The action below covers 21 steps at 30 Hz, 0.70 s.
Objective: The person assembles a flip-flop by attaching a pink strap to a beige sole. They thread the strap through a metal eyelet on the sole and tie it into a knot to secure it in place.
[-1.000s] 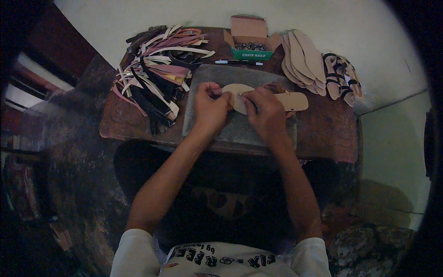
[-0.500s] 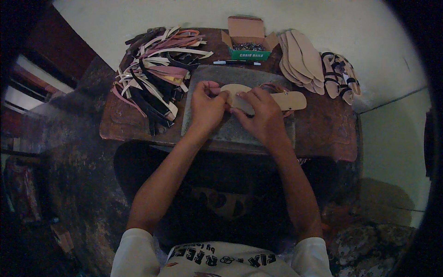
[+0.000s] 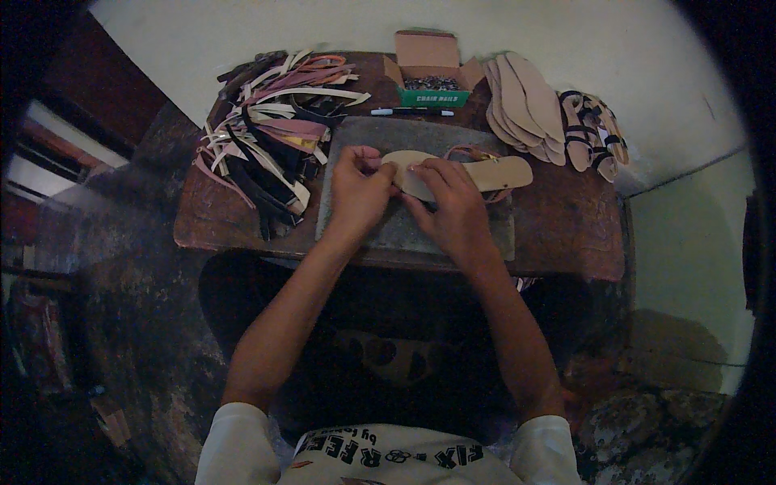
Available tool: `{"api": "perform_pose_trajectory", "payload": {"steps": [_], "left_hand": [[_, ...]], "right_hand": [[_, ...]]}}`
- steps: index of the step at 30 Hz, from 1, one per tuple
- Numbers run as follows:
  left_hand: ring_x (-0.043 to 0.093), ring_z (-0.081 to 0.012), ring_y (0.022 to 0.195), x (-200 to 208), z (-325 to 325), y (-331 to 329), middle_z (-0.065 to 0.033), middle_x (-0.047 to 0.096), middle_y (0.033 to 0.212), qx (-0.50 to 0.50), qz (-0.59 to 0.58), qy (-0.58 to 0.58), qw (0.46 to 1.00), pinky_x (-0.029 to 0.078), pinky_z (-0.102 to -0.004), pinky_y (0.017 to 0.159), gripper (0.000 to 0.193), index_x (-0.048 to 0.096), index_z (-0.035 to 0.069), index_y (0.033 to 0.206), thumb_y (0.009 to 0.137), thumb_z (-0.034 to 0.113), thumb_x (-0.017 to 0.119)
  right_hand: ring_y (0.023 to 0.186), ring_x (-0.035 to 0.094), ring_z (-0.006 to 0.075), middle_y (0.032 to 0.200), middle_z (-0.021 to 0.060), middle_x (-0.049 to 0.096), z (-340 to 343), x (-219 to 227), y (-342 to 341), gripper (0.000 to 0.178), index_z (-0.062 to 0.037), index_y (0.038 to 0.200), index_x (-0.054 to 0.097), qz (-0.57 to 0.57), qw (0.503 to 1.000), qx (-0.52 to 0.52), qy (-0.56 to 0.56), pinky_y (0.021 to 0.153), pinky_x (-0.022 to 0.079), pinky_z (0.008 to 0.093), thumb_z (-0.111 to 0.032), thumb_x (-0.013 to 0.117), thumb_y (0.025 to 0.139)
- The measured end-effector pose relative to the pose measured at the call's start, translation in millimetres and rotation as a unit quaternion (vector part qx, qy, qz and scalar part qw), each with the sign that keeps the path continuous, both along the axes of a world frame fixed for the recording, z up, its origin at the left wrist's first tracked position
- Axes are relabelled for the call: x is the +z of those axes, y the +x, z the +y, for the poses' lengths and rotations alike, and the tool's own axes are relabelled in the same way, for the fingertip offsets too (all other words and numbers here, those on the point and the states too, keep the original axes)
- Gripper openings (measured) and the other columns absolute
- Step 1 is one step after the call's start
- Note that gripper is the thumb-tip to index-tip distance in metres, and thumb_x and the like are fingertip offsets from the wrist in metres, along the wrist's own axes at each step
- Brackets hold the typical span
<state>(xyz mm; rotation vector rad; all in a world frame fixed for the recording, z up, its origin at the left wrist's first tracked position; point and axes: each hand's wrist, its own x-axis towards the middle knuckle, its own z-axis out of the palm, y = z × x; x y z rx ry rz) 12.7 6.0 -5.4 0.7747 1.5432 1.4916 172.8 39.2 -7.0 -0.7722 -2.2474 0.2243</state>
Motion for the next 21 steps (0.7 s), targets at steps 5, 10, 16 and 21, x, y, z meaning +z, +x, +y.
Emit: {"api": "perform_pose_trajectory", "payload": {"steps": [5, 10, 16, 21], "left_hand": [[0.064, -0.0171, 0.086, 7.3, -0.7, 1.3, -0.0084, 0.059, 0.099, 0.001, -0.009, -0.015, 1.0, 0.062, -0.0288, 0.07, 0.029, 0.051, 0.002, 0.108, 0.086, 0.003, 0.071], [0.065, -0.0181, 0.086, 4.3, 1.5, 0.9, -0.0092, 0.06, 0.1, 0.015, -0.035, -0.012, 0.999, 0.063, -0.029, 0.07, 0.031, 0.05, 0.002, 0.109, 0.086, 0.002, 0.071], [0.065, -0.0192, 0.086, 11.7, 0.6, 1.8, -0.0106, 0.06, 0.1, 0.013, -0.061, -0.014, 0.998, 0.064, -0.0295, 0.069, 0.033, 0.048, 0.001, 0.11, 0.086, 0.0, 0.07], [0.066, -0.0205, 0.087, 7.3, 1.2, -0.6, -0.0106, 0.06, 0.1, 0.01, -0.088, -0.012, 0.996, 0.064, -0.0304, 0.069, 0.036, 0.046, 0.001, 0.111, 0.085, -0.002, 0.07]], "right_hand": [[0.105, 0.061, 0.0351, 0.114, 0.0156, 0.062, 0.5, -1.0, 1.4, 0.045, -0.0002, 0.112, 0.064, -0.002, 1.0, -0.004, 0.008, 0.095, 0.05, 0.0442, -0.013, 0.08, 0.072], [0.105, 0.061, 0.035, 0.113, 0.016, 0.063, -0.1, 1.2, 1.1, 0.046, -0.0002, 0.114, 0.064, -0.02, 1.0, -0.008, 0.002, 0.096, 0.05, 0.0435, -0.011, 0.08, 0.072], [0.107, 0.061, 0.0334, 0.113, 0.0154, 0.063, -0.3, 0.3, 0.9, 0.047, -0.0015, 0.115, 0.064, -0.04, 0.999, -0.022, 0.003, 0.096, 0.051, 0.0425, -0.01, 0.079, 0.071], [0.108, 0.061, 0.0322, 0.113, 0.0136, 0.063, -1.0, -1.5, 2.7, 0.046, -0.0021, 0.114, 0.066, -0.042, 0.999, -0.016, 0.006, 0.096, 0.051, 0.0416, -0.01, 0.08, 0.071]]}}
